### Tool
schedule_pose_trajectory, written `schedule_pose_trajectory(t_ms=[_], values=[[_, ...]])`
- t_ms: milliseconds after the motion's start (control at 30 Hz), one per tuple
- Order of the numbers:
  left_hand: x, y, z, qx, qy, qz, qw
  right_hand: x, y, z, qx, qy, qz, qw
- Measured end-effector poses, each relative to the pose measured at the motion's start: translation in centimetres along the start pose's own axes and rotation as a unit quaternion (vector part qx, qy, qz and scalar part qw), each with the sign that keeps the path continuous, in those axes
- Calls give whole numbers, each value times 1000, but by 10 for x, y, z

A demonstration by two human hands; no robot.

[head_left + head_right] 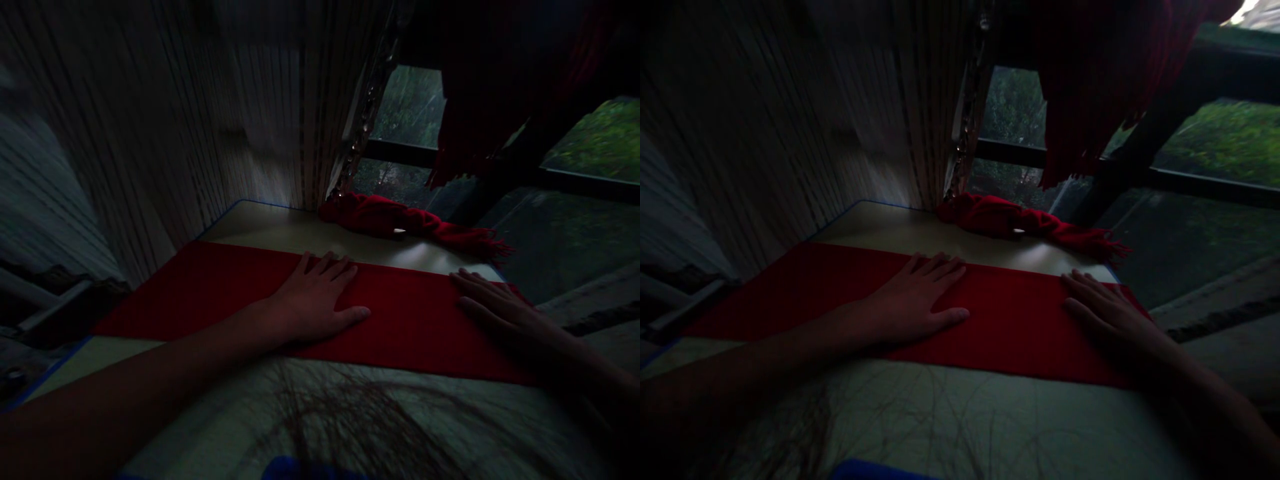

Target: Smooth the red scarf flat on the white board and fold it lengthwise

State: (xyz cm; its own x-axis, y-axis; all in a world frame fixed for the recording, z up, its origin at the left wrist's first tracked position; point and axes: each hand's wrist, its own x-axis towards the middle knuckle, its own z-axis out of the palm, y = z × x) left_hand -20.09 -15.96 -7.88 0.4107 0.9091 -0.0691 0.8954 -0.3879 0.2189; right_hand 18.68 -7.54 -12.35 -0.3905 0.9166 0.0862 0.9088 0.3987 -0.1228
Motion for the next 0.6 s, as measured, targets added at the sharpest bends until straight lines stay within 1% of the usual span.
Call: schedule_pose_trajectory(t_ms=[133, 233, 333, 400, 500, 600], values=[[0, -1, 0, 0, 8, 4, 1000, 0, 24, 3, 7, -13, 62, 998], [0, -1, 1, -2, 9, 4, 1000, -1, 21, -2, 11, 4, 73, 997], [0, -2, 1, -5, 8, 3, 1000, -1, 5, -6, 23, 25, 38, 999], [0, -2, 1, -6, 11, 5, 1000, 1, -1, -5, 26, 11, 21, 999], [0, -3, 2, -8, 16, 8, 1000, 3, 8, 0, 15, -12, 42, 999], [0, -3, 2, -7, 18, 10, 1000, 4, 25, 3, 15, -4, 80, 997]])
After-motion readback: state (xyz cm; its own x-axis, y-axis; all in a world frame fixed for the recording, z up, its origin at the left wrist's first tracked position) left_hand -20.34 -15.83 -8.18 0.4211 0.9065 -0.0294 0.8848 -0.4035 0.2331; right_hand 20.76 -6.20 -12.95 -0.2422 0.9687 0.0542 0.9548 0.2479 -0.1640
